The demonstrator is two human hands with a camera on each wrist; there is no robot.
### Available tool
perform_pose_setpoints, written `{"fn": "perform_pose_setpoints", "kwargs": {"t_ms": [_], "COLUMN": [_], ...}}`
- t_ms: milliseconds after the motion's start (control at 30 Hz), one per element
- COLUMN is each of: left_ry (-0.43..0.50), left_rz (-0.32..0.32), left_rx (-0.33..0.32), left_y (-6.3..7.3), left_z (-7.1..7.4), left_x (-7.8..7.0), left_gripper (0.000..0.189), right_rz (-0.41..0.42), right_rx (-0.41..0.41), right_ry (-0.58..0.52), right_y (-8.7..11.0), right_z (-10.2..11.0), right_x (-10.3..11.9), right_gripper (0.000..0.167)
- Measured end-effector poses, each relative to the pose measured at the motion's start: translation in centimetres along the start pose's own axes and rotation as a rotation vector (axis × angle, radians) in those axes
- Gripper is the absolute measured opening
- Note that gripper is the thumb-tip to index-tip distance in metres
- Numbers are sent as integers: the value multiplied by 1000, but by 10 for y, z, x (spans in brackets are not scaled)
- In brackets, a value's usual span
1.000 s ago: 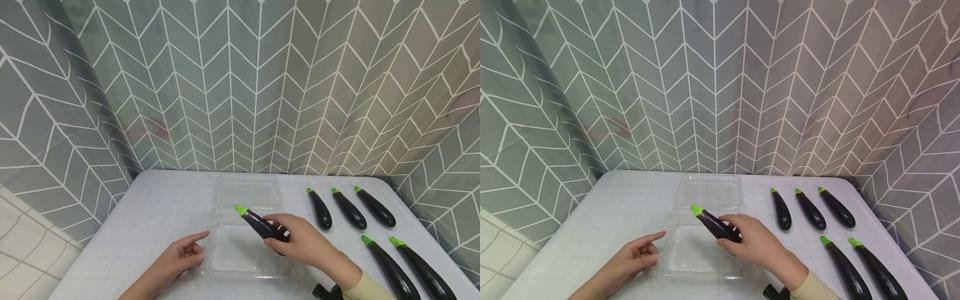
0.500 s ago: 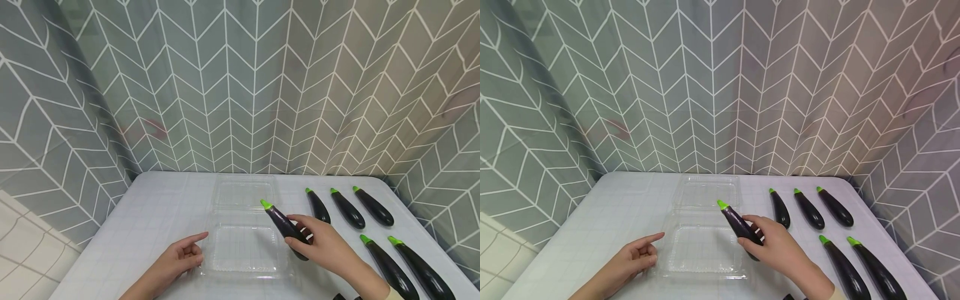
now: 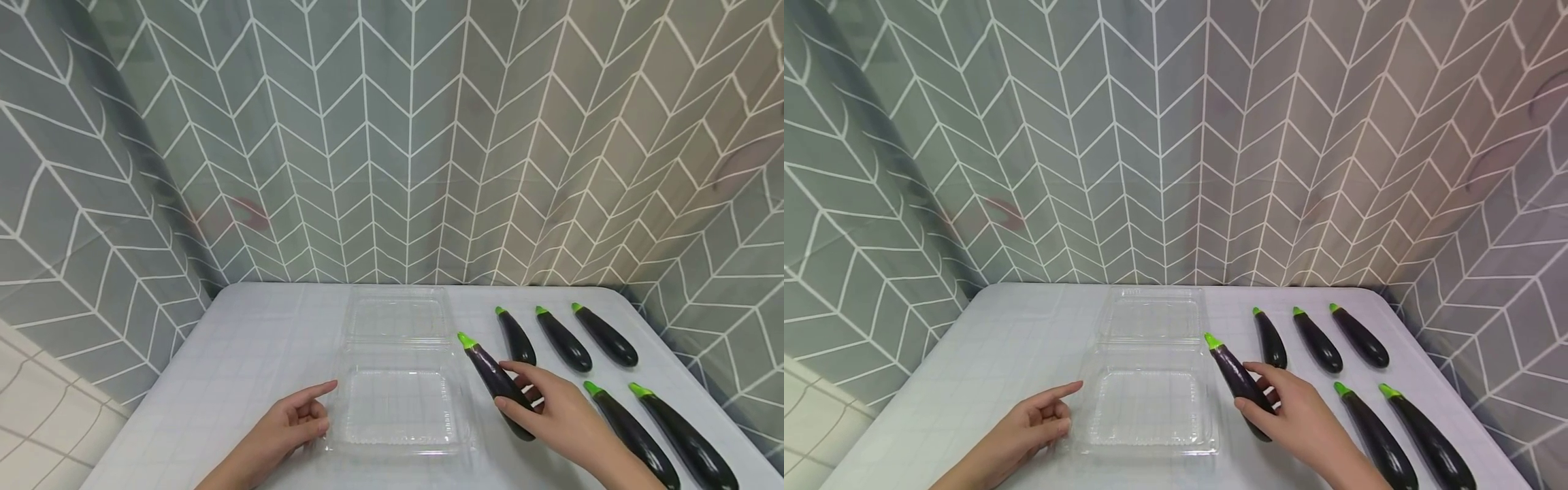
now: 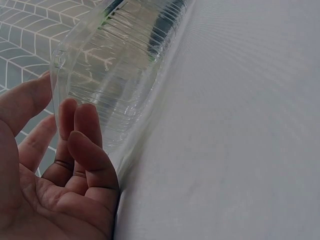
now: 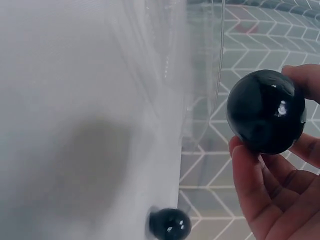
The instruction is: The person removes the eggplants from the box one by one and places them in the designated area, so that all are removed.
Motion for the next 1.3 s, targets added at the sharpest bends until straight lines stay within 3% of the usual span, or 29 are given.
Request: {"fn": "perform_pose_setpoints", "kwargs": {"t_ms": [233, 733, 1300], "left_ry": [-2, -8, -7], "left_rz": [24, 43, 59], "left_rx": [-25, -34, -38], "left_y": [0, -1, -1], "left_z": [0, 1, 1], "left_x": [2, 2, 0], "left_gripper": [61, 61, 62], "right_rz": [-32, -281, -414], "right_rx": [-22, 160, 174], "right_ry": [28, 63, 91], "right_y": [10, 31, 52], "right_z": [0, -7, -15], "right_x": [-13, -48, -79], "right_gripper": [54, 73, 82]}}
Point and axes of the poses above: each hand's wrist, its own y-axis away from the middle knuckle, its own z-axis out of the back of the hand, x = y × z, the point moved 3 cm from there along -y, towards the middle knuckle, and after that the axes turned 14 degrees about y, right-handed, at the moved point
